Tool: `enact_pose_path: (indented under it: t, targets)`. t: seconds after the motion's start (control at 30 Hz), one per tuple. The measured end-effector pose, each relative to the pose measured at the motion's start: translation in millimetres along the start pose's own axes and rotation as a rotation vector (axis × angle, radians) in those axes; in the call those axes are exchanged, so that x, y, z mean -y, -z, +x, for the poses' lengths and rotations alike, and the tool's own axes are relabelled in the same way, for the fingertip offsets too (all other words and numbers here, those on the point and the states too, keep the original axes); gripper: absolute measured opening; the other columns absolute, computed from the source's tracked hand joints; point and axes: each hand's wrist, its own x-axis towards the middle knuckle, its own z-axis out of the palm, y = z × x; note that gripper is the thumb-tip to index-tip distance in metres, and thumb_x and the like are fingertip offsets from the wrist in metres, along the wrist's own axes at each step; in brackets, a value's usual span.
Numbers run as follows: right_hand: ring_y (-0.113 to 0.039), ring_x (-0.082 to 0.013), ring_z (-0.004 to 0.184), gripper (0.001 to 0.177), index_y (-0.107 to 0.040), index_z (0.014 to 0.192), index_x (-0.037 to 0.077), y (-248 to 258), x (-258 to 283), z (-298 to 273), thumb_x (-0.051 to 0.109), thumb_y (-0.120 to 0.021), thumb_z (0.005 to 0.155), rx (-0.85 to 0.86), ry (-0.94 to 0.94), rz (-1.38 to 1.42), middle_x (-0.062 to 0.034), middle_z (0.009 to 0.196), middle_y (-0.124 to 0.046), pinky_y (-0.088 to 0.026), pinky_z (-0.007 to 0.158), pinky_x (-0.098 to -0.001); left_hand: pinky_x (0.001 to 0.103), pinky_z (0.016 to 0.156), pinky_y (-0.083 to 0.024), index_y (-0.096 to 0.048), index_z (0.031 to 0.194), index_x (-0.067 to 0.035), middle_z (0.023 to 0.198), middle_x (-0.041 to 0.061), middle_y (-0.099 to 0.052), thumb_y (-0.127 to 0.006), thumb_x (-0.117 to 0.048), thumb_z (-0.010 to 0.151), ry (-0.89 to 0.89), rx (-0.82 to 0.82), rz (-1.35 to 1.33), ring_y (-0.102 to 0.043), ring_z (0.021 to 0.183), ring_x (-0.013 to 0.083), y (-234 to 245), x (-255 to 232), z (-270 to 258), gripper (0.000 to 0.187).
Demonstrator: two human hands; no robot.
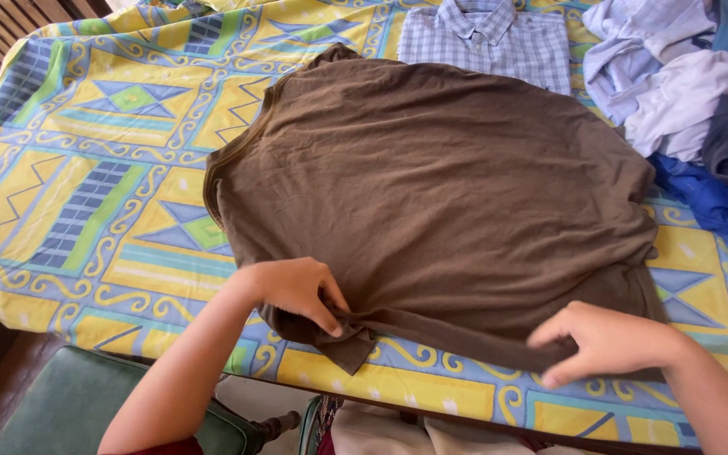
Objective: The recorder is folding a brown t-shirt on a table.
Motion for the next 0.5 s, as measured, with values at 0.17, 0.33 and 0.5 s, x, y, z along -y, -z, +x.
enact_pose_path:
  t: [0.17,0.33,0.5]
  targets:
    - [-0.084,-0.0099,0.075,0.038,-0.094,0.100,0.012,16,-45,-5,0.038,-0.072,0.085,-0.103,-0.289,0.222,0.0004,0.092,-0.096,-0.065,0.066,-0.0227,0.036,0.074,-0.052,-0.083,0.103,-0.014,0.084,0.003,-0.073,-0.063,-0.061,0.084,-0.041,-0.154,0.157,-0.062,0.073,0.0225,12,-14,37,0.055]
    - [-0.082,-0.0218,0.087,0.034,-0.077,0.121,0.022,19,-133,7,0.040,-0.054,0.103,-0.705,-0.622,-0.033,-0.0001,0.106,-0.084,-0.058,0.073,-0.0364,0.049,0.108,-0.041,-0.073,0.124,-0.018,0.130,0.005,-0.068,-0.060,-0.056,0.092,-0.423,-0.539,0.312,-0.062,0.120,0.0271,-6,-33,115,0.052]
    - [-0.073,-0.0429,0.105,0.056,-0.062,0.136,0.010,7,-167,17,0.053,-0.039,0.108,-0.855,-0.752,-0.179,-0.0177,0.134,-0.068,-0.058,0.082,-0.0537,0.067,0.120,-0.009,-0.042,0.156,-0.026,0.168,0.015,-0.025,-0.062,-0.077,0.077,-0.656,-0.553,0.403,-0.015,0.156,0.0389,-61,-45,160,0.096]
